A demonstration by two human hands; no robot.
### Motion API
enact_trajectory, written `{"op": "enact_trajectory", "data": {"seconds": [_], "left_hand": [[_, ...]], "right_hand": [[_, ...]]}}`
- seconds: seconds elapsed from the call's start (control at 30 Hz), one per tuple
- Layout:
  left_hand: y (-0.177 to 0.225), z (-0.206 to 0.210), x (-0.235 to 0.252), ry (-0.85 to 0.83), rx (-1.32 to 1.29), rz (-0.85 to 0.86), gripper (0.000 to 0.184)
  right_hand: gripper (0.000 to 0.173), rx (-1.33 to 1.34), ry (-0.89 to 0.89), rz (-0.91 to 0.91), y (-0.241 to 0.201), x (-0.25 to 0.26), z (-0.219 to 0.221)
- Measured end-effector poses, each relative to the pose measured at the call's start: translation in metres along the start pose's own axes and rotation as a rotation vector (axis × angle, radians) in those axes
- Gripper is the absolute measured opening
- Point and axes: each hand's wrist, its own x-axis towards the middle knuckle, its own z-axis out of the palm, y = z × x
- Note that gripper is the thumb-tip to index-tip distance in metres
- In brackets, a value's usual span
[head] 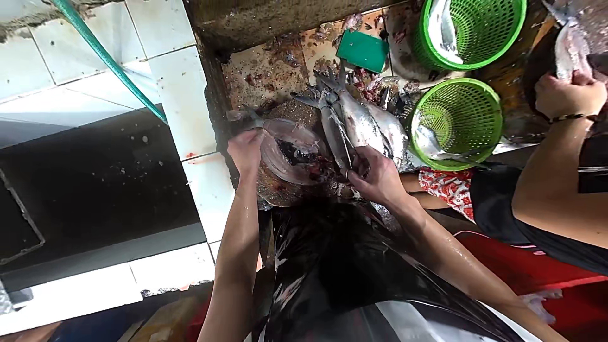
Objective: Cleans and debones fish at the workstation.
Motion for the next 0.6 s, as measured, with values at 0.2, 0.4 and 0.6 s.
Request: {"op": "enact_trajectory", "data": {"seconds": [0.2,0.4,0.6], "left_hand": [[-0.031,0.015,-0.114,-0.354,-0.160,-0.127,0.022],[0.000,0.023,-0.144,-0.705,-0.086,0.028,0.018],[0.039,0.039,-0.065,-0.324,0.301,0.606,0.034]], "right_hand": [[0.055,0.070,0.066,0.058,0.031,-0.032,-0.004],[0.054,0.110,0.076,0.078,0.049,-0.059,-0.002],[0.059,0.080,0.070,0.215,0.052,-0.075,-0.012]]}}
